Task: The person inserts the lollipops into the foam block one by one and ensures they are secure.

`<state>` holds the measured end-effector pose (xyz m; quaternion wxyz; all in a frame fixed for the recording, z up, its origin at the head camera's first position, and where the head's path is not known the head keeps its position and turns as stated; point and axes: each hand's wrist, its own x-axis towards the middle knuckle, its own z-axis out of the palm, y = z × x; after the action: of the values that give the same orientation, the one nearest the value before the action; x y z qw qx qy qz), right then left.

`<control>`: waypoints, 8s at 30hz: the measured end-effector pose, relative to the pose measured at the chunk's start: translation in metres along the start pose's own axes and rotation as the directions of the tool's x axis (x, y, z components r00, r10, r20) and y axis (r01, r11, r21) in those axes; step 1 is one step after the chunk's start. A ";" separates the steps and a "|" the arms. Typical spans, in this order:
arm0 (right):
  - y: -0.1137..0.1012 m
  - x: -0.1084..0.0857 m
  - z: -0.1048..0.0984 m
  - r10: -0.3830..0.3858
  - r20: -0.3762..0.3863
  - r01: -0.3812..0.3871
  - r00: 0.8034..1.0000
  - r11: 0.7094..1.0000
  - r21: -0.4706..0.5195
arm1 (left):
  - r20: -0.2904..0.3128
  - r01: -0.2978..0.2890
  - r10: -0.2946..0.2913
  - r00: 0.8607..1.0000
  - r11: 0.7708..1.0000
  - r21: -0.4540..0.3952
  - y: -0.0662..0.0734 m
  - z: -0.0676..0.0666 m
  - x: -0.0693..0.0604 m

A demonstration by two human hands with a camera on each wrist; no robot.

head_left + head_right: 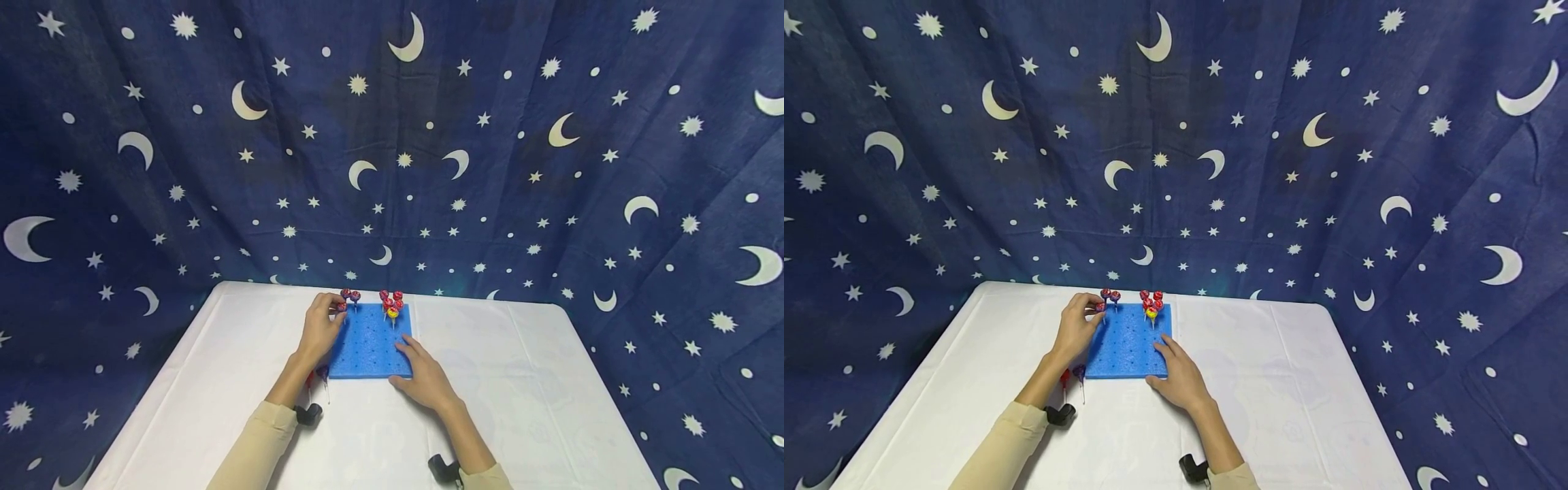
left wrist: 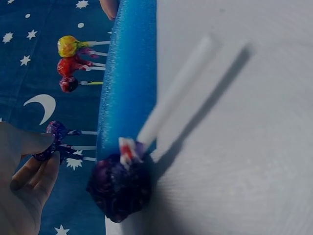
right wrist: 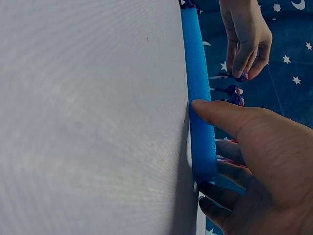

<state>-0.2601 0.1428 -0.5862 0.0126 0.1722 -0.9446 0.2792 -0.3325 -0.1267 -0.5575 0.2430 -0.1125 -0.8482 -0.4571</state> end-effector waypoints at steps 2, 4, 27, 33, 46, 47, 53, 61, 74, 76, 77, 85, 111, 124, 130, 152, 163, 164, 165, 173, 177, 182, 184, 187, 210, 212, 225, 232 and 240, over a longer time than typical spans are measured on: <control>0.000 0.000 0.000 0.001 -0.001 -0.001 1.000 1.000 0.002 | 0.000 -0.003 0.003 1.000 1.000 0.003 -0.001 0.001 -0.001; 0.000 -0.001 0.001 0.001 -0.002 -0.001 1.000 1.000 0.002 | -0.001 -0.011 0.011 1.000 1.000 0.004 -0.002 0.001 -0.001; -0.003 -0.001 -0.001 -0.006 -0.001 0.006 1.000 1.000 0.003 | 0.058 0.102 -0.106 0.993 0.992 0.079 -0.007 0.001 -0.001; -0.001 0.000 0.000 -0.007 0.000 0.007 1.000 1.000 -0.002 | 0.086 0.084 -0.088 0.992 0.995 0.052 -0.004 -0.006 -0.003; 0.000 0.002 0.001 0.000 0.002 0.000 1.000 1.000 -0.005 | 0.288 0.135 -0.165 0.943 0.983 0.123 0.013 -0.042 -0.017; 0.000 0.002 0.001 -0.001 0.003 0.001 1.000 1.000 -0.003 | 0.304 0.132 -0.165 0.938 0.983 0.128 0.014 -0.045 -0.019; 0.000 0.003 0.000 0.000 0.009 0.000 1.000 1.000 0.005 | 0.359 0.144 -0.209 0.910 0.969 0.198 0.015 -0.060 -0.033; 0.000 0.002 0.001 0.010 0.018 -0.010 1.000 1.000 0.001 | 0.373 0.157 -0.234 0.898 0.962 0.224 0.013 -0.072 -0.052; -0.001 0.001 0.001 0.026 0.016 -0.026 1.000 1.000 0.001 | 0.439 0.145 -0.335 0.834 0.900 0.410 0.010 -0.083 -0.076; -0.002 0.001 0.001 0.030 0.019 -0.030 0.999 1.000 0.000 | 0.437 0.145 -0.331 0.837 0.903 0.405 0.009 -0.083 -0.078; -0.001 0.001 0.001 0.032 0.020 -0.032 0.999 0.999 0.002 | 0.437 0.151 -0.333 0.836 0.904 0.399 0.008 -0.083 -0.079; -0.001 0.000 0.001 0.029 0.019 -0.029 0.999 1.000 -0.001 | 0.456 0.188 -0.342 0.822 0.918 0.349 0.004 -0.079 -0.084; -0.003 -0.001 -0.001 0.002 0.003 -0.002 1.000 1.000 0.009 | 0.442 0.165 -0.308 0.843 0.929 0.332 0.014 -0.079 -0.080; -0.004 -0.002 -0.003 0.010 0.007 -0.010 1.000 1.000 0.028 | 0.375 0.174 -0.273 0.886 0.945 0.277 0.022 -0.081 -0.069; -0.003 -0.002 -0.002 0.001 0.001 -0.001 1.000 1.000 0.018 | 0.310 0.171 -0.238 0.920 0.958 0.228 0.021 -0.080 -0.067; -0.004 -0.001 -0.002 0.022 0.010 -0.022 1.000 1.000 0.022 | 0.123 0.068 -0.074 0.990 0.996 0.053 0.032 -0.071 -0.057; -0.003 -0.002 -0.002 0.033 0.012 -0.033 0.999 0.999 0.013 | 0.057 0.012 -0.014 0.998 0.999 0.030 0.036 -0.066 -0.050; -0.003 -0.002 -0.002 0.034 0.013 -0.034 0.999 0.999 0.013 | 0.056 0.011 -0.013 0.998 0.999 0.034 0.036 -0.065 -0.050; -0.003 -0.002 -0.002 0.034 0.012 -0.034 0.999 0.999 0.015 | 0.055 0.010 -0.012 0.998 0.999 0.034 0.037 -0.064 -0.049; -0.001 -0.001 -0.002 0.017 0.008 -0.018 1.000 1.000 0.017 | 0.071 0.022 -0.025 0.997 0.999 0.036 0.046 -0.057 -0.039; -0.001 0.000 0.000 0.016 0.015 -0.017 1.000 1.000 0.014 | 0.069 0.005 -0.007 0.998 1.000 0.031 0.048 -0.054 -0.035; 0.000 0.001 0.000 0.019 0.021 -0.019 1.000 1.000 0.008 | 0.074 -0.018 0.017 0.997 1.000 0.013 0.050 -0.050 -0.031; -0.001 0.001 0.000 0.017 0.020 -0.018 1.000 1.000 0.007 | 0.069 -0.024 0.023 0.997 1.000 0.013 0.051 -0.049 -0.030; -0.002 0.001 -0.001 0.013 0.016 -0.013 1.000 1.000 0.009 | 0.051 -0.027 0.027 0.998 1.000 0.005 0.052 -0.048 -0.027; -0.002 -0.001 -0.002 -0.004 0.003 0.004 1.000 1.000 0.022 | 0.057 -0.041 0.042 0.998 0.999 -0.008 0.046 -0.032 -0.010; -0.001 -0.001 -0.002 -0.006 0.001 0.006 1.000 1.000 0.024 | 0.060 -0.049 0.048 0.997 0.999 0.007 0.045 -0.031 -0.009; -0.003 -0.001 -0.003 0.014 0.012 -0.015 1.000 0.999 0.033 | 0.066 -0.091 0.082 0.994 0.987 0.134 0.046 -0.024 -0.003; -0.004 0.000 -0.004 0.013 0.010 -0.013 1.000 0.999 0.031 | 0.053 -0.145 0.138 0.989 0.975 0.169 0.042 -0.019 0.003; -0.004 0.000 -0.003 0.029 0.018 -0.029 0.999 0.999 0.016 | 0.054 -0.151 0.143 0.988 0.971 0.186 0.035 -0.013 0.007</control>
<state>-0.2586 0.1418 -0.5812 -0.0013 0.1609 -0.9447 0.2857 -0.3199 -0.1183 -0.5232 0.2689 -0.1602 -0.8819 -0.3525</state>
